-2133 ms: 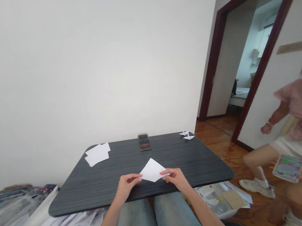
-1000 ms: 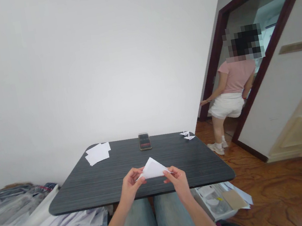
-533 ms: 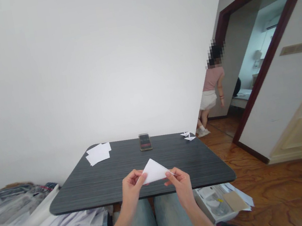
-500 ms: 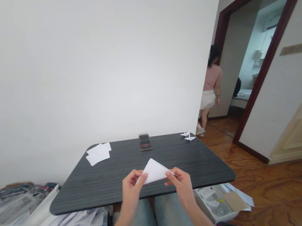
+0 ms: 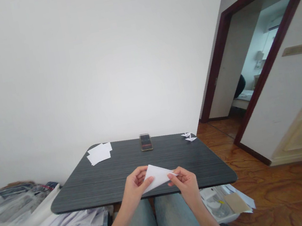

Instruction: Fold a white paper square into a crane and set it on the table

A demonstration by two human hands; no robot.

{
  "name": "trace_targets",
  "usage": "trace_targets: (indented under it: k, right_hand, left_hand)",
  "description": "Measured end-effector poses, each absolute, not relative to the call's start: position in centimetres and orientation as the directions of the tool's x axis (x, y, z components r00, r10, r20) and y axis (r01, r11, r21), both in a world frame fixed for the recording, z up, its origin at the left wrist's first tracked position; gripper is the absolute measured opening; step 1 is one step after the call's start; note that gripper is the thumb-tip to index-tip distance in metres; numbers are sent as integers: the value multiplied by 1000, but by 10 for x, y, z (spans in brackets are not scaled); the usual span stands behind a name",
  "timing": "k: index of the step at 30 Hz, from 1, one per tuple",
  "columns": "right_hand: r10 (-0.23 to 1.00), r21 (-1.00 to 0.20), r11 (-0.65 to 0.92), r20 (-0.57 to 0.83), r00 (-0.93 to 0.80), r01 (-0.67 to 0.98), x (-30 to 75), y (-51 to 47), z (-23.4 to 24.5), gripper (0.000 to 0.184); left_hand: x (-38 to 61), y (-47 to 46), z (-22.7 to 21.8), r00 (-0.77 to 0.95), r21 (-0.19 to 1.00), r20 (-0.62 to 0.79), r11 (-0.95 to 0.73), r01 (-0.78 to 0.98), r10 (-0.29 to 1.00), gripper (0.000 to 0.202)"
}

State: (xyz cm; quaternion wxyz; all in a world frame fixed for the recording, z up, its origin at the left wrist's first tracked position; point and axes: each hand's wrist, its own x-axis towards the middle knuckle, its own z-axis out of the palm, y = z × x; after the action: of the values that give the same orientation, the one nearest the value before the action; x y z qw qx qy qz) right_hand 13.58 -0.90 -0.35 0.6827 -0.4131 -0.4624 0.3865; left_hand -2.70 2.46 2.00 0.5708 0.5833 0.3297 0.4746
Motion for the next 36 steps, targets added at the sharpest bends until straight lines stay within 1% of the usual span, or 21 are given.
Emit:
trace_targets:
  k: [4, 10, 13, 16, 17, 20, 30, 36]
  right_hand:
    - [914, -921, 363, 323, 245, -139, 134, -11, -3, 23]
    - [916, -926, 355, 318, 243, -129, 132, -13, 0, 23]
    - [909, -915, 363, 307, 282, -174, 130, -13, 3, 21]
    - [918, -906, 344, 270, 291, -245, 129, -14, 6, 35]
    - [926, -909, 330, 258, 276, -256, 129, -14, 6, 35]
    - [943, -924, 290, 230, 241, -251, 131, -13, 6, 26]
    - [947, -931, 261, 195, 256, -256, 132, -13, 5, 21]
    - [949, -933, 261, 202, 243, -247, 131, -16, 11, 18]
  left_hand:
    - [-25, 24, 28, 343, 987, 153, -122, -108, 927, 26]
    - [-22, 20, 31, 259, 989, 134, -113, -95, 956, 24]
    - [-22, 18, 30, 225, 987, 153, -137, -85, 962, 23]
    - [-22, 18, 29, 178, 982, 185, -177, -61, 967, 24]
    - [-23, 18, 28, 165, 981, 193, -187, -52, 967, 24]
    - [-24, 18, 27, 148, 980, 199, -195, -41, 969, 24]
    - [-23, 15, 27, 160, 979, 198, -188, -73, 967, 24]
    - [-21, 14, 31, 204, 973, 229, -228, -29, 952, 21]
